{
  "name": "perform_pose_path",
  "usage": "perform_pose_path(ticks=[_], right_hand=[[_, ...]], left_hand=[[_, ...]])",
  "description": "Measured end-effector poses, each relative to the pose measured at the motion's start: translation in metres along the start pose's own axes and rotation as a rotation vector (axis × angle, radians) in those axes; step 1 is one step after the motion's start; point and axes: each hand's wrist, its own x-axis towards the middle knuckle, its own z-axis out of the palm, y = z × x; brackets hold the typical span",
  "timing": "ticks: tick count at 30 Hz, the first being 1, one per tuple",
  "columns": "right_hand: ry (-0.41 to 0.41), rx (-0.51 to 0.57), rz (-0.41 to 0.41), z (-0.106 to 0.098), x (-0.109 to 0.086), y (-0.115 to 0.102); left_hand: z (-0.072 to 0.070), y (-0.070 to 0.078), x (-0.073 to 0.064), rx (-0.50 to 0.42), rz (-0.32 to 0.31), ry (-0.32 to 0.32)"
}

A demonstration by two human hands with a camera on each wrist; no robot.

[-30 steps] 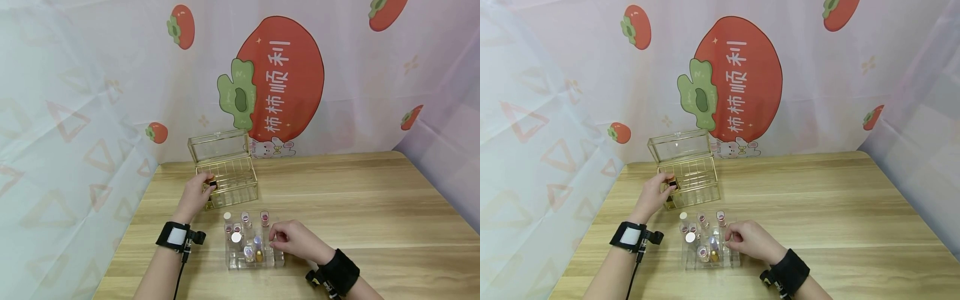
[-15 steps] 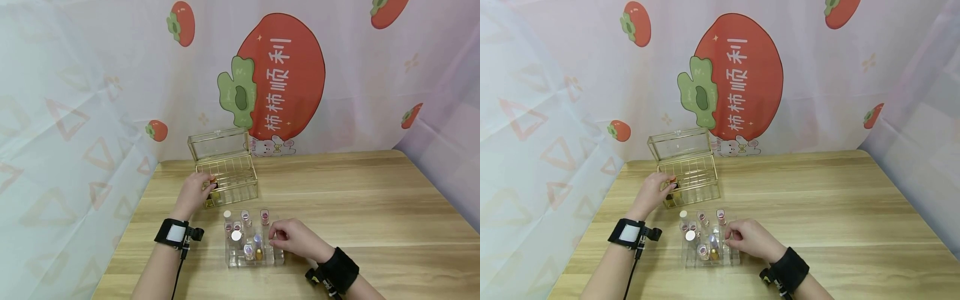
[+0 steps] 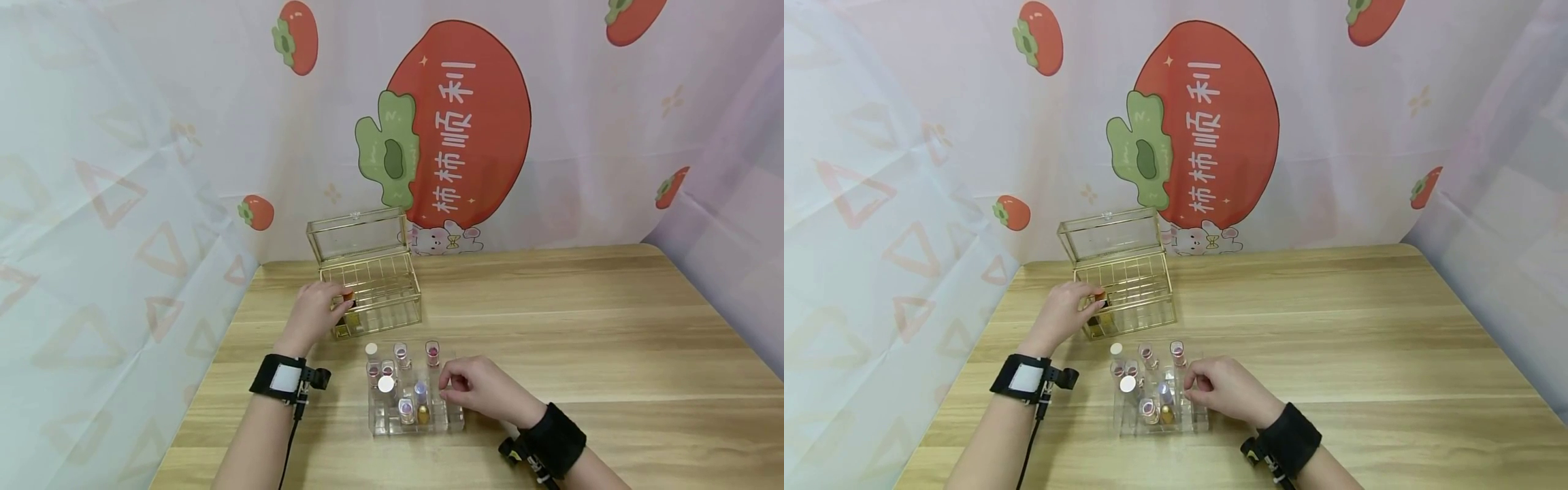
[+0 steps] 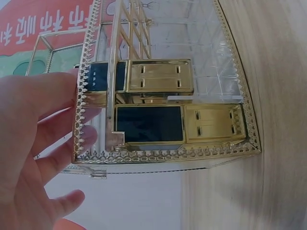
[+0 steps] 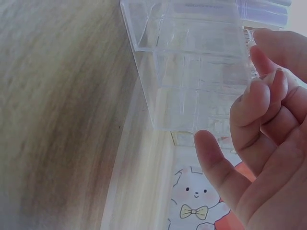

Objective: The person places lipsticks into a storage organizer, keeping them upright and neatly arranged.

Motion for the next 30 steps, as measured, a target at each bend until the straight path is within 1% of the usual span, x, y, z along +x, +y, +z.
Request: perform_pose_path(ticks=[4,12,20,24,30], right_hand=[[0.003,0.004,-0.007,0.0002,0.0001,0.0003],[0.002,0.002,0.000,-0.0011,-0.0003,-0.0003],[-0.003,0.004,0.005,-0.0020,0.0000,-0.0015],[-0.008,0.002,0.010,-0.0030,0.0008,-0.0022],[-0.013,0.010,0.010,-0.0057,0.0017,-0.0032]], left_hand=[[-0.0009,-0.0006,0.0003,-0.001,0.008,-0.010],[-0.0015,-0.0010,0.0001,-0.010,-0.002,-0.041],[-0.0022,0.0013,-0.0019,-0.036,-0.005,-0.042],[-0.0019,0.0013,-0.0027,-0.045,-0.001,-0.017],[-0.0023,0.0006,-0.0059,-0.045,0.051,0.061]])
